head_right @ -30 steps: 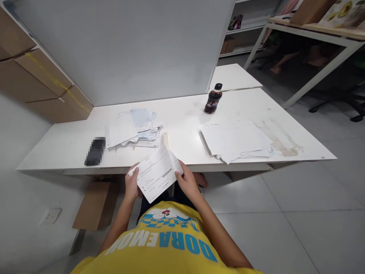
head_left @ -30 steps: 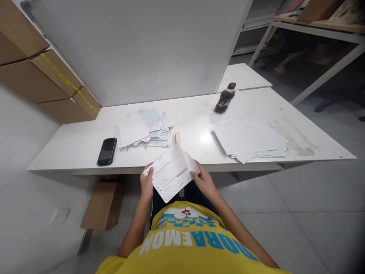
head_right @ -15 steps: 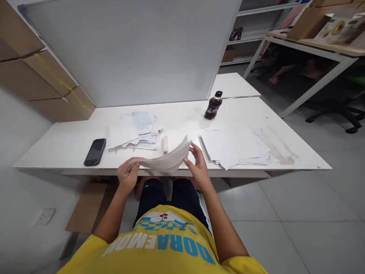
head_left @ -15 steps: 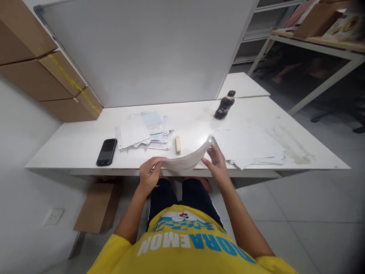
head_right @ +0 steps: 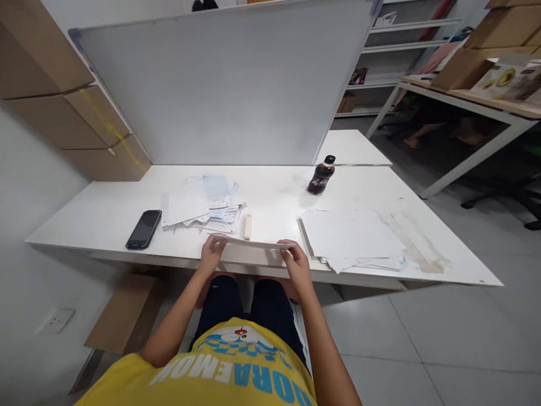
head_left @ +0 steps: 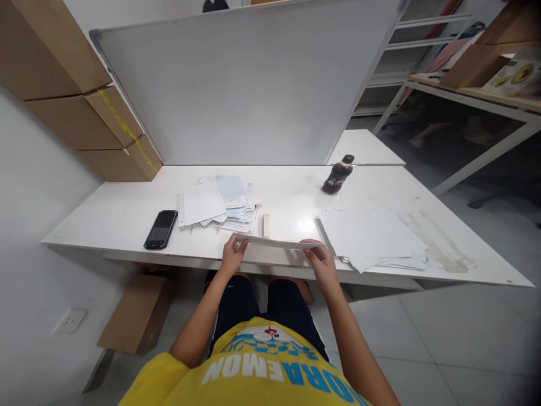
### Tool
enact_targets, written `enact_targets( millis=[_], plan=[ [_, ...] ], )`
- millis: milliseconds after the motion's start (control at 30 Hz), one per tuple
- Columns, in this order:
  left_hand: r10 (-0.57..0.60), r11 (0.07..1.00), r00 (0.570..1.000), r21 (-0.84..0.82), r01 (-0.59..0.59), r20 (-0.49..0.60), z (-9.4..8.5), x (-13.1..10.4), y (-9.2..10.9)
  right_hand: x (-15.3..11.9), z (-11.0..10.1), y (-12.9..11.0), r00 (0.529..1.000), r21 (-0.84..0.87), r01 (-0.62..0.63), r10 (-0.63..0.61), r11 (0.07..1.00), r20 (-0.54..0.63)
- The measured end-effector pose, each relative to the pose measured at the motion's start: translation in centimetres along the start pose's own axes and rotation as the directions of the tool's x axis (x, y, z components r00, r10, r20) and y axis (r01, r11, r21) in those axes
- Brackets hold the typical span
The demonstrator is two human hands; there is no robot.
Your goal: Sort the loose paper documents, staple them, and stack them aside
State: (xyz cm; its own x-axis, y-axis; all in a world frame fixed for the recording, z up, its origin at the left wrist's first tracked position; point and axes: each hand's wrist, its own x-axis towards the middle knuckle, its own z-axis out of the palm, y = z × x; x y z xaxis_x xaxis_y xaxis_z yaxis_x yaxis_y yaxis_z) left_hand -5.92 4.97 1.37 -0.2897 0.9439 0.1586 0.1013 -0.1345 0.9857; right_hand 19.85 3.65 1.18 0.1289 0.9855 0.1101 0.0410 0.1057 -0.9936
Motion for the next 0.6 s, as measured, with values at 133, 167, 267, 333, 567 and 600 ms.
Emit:
enact_targets(
  millis=[133, 167, 267, 333, 567, 600],
  plan=[
    [0.02, 1.0, 1.0, -0.012, -0.02, -0.015, -0.6, -0.9, 0.4, -0.6, -0.1, -1.1, 0.999, -0.053, -0.041, 0.041, 0.998, -0.018],
    [0.044, 0.999, 0.998, -0.015, -0.045, -0.034, -0.9, -1.3, 0.5, -0.9, -0.2, -1.6, 0.999, -0.062, -0.031, 0.03, 0.998, -0.024],
    [0.067, 0.997, 0.997, -0.031, -0.068, -0.049, -2.2, -3.2, 0.4, -1.8, -0.8, -2.7, 0.999, -0.072, -0.039, 0.041, 0.997, 0.016],
    [0.003, 0.999, 1.0, -0.049, -0.003, -0.018, -2.9, -4.3, -0.1, -2.3, -1.2, -2.9, 0.993, -0.069, -0.101, 0.106, 0.992, 0.06],
    [-0.327, 0.945, 0.928, 0.067, 0.32, 0.179, -2.6, -6.2, -0.3, -3.0, -1.9, -0.6, 0.928, -0.128, -0.364, 0.37, 0.923, 0.03],
    [-0.334, 0.941, 0.93, 0.098, 0.322, 0.154, -2.3, -6.3, 0.1, -3.0, -2.1, -0.2, 0.936, -0.164, -0.35, 0.352, 0.922, -0.02]
  ],
)
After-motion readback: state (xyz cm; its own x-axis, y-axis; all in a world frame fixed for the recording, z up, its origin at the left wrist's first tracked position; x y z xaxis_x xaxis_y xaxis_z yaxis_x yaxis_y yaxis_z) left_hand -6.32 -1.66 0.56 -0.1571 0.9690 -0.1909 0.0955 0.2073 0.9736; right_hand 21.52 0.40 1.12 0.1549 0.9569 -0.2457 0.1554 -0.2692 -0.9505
